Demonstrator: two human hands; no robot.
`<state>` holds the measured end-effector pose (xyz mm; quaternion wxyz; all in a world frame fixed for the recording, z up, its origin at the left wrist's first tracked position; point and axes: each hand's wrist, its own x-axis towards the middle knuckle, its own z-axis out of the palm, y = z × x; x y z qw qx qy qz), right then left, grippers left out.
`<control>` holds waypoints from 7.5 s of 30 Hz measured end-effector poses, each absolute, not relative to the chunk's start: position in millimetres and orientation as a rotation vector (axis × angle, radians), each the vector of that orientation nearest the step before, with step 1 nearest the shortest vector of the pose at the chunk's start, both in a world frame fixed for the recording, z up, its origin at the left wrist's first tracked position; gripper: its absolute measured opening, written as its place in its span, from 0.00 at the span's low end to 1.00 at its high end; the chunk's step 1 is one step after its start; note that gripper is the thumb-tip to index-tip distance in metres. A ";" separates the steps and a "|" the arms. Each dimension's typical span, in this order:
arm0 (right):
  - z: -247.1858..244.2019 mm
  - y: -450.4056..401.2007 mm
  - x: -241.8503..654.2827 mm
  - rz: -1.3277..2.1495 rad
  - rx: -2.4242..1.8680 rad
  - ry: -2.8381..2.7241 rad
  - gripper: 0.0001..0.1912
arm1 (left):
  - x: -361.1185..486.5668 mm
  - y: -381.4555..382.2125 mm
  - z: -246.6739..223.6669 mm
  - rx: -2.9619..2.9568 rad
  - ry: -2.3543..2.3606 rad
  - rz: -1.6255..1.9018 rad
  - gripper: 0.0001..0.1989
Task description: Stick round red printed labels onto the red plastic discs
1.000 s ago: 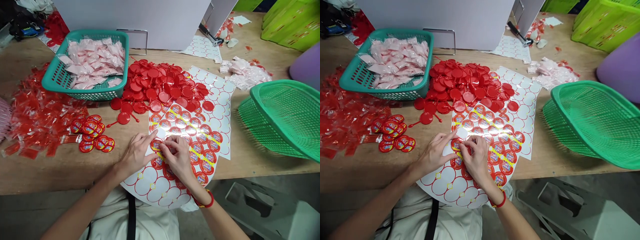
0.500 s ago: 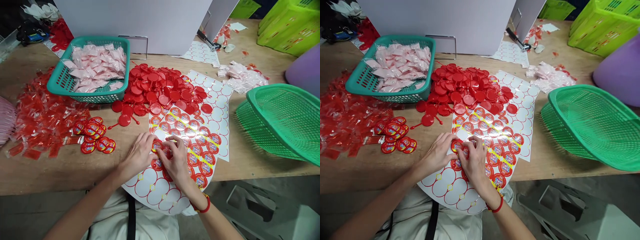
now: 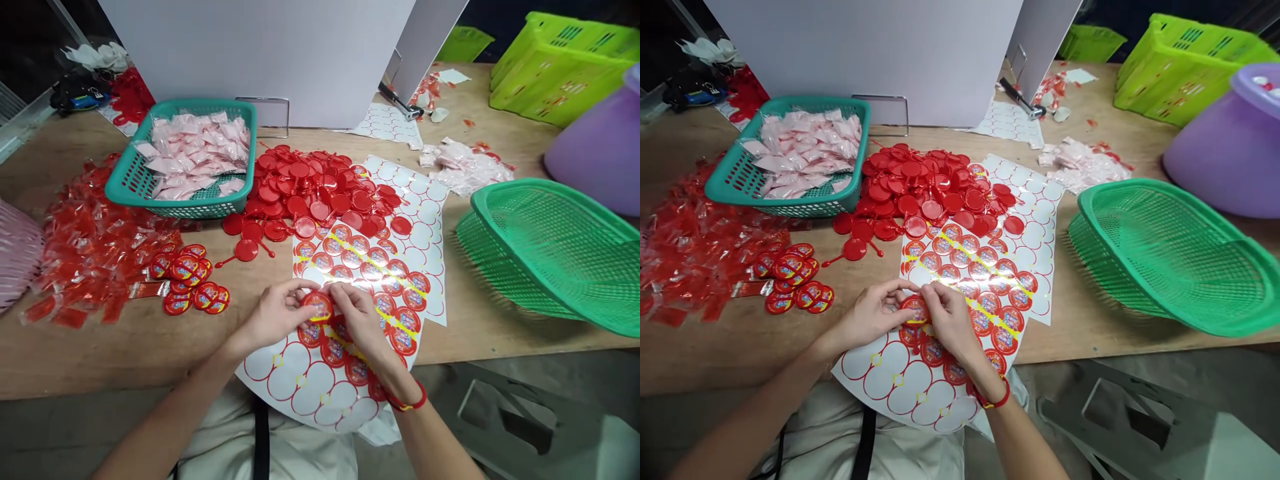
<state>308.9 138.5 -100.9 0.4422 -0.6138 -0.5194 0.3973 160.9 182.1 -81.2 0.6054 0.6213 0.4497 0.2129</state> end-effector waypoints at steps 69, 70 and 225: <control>-111.0 163.7 343.8 0.259 -1.330 -1.980 0.08 | 182.9 213.7 -98.4 1.804 1.014 0.428 0.05; -110.9 164.0 344.0 0.283 -1.340 -1.985 0.08 | 183.1 213.5 -98.4 1.801 1.023 0.435 0.05; -100.8 147.4 334.3 1.317 -1.323 -1.233 0.14 | 179.5 184.4 -87.9 0.964 1.012 0.678 0.15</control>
